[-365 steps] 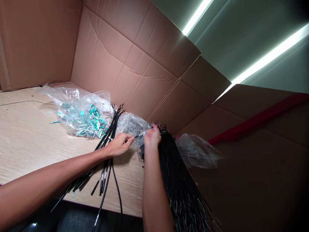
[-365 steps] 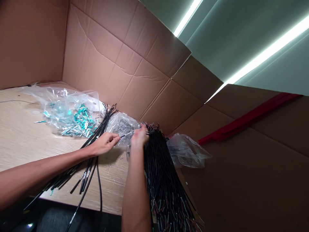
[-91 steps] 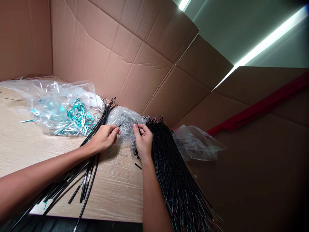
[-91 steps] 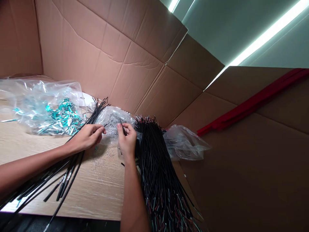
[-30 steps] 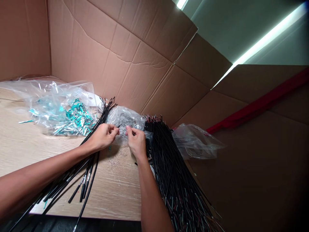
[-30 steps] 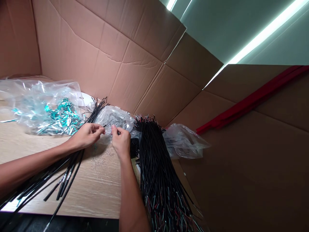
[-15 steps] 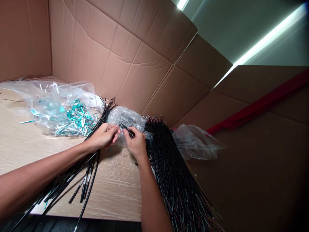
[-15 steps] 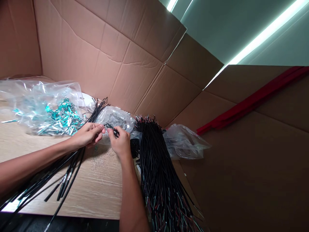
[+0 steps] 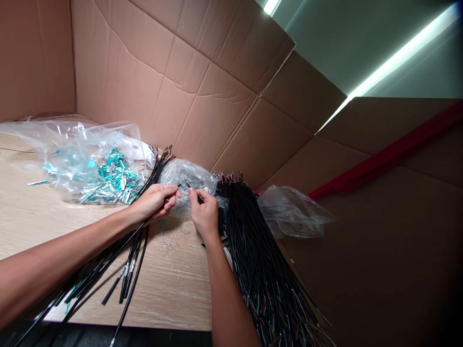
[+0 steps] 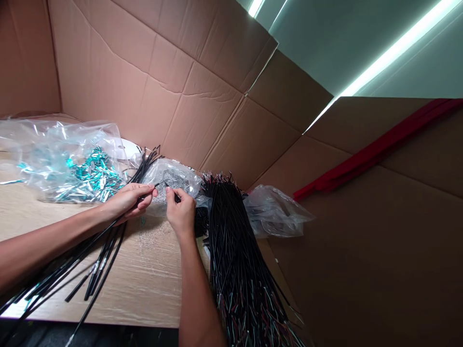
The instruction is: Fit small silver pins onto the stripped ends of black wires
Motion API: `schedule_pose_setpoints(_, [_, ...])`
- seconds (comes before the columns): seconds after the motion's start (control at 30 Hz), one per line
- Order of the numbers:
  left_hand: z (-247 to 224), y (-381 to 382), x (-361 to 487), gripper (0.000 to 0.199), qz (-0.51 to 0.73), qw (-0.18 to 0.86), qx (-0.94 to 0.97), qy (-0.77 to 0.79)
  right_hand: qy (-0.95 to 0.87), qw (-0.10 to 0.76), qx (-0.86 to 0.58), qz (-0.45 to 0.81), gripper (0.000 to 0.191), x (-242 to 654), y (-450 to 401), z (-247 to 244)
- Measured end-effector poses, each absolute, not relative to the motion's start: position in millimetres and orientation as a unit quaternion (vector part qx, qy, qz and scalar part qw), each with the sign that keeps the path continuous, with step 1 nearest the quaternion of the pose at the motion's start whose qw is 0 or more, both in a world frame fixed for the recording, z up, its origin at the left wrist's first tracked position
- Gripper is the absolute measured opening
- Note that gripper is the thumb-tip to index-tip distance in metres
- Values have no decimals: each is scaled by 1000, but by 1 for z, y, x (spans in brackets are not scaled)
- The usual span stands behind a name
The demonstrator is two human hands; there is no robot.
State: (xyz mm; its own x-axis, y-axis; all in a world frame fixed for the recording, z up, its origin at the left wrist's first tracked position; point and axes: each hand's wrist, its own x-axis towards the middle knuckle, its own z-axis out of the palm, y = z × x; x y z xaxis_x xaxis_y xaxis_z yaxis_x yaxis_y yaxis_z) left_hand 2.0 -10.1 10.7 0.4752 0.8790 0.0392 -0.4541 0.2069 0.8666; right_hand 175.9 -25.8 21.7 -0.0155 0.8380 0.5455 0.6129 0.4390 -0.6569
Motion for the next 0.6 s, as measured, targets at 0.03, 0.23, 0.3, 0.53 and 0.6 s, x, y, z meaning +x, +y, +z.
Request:
schedule_pose_setpoints(0.03, [13, -11, 1, 29, 456, 735, 435, 252, -694, 484, -518, 119, 38, 177, -25, 22])
schedule_pose_setpoints(0.23, [13, -9, -1, 29, 461, 723, 443, 261, -701, 470, -528, 93, 35, 176, -27, 25])
schedule_pose_setpoints(0.3, [10, -7, -1, 29, 459, 715, 457, 262, -711, 460, -525, 83, 34, 174, -29, 26])
schedule_pose_setpoints(0.53, [7, -8, -2, 31, 438, 682, 511, 286, -730, 429, -525, 87, 35, 174, -28, 26])
schedule_pose_setpoints(0.6, [5, -8, -3, 34, 436, 678, 517, 290, -734, 421, -525, 89, 36, 175, -27, 25])
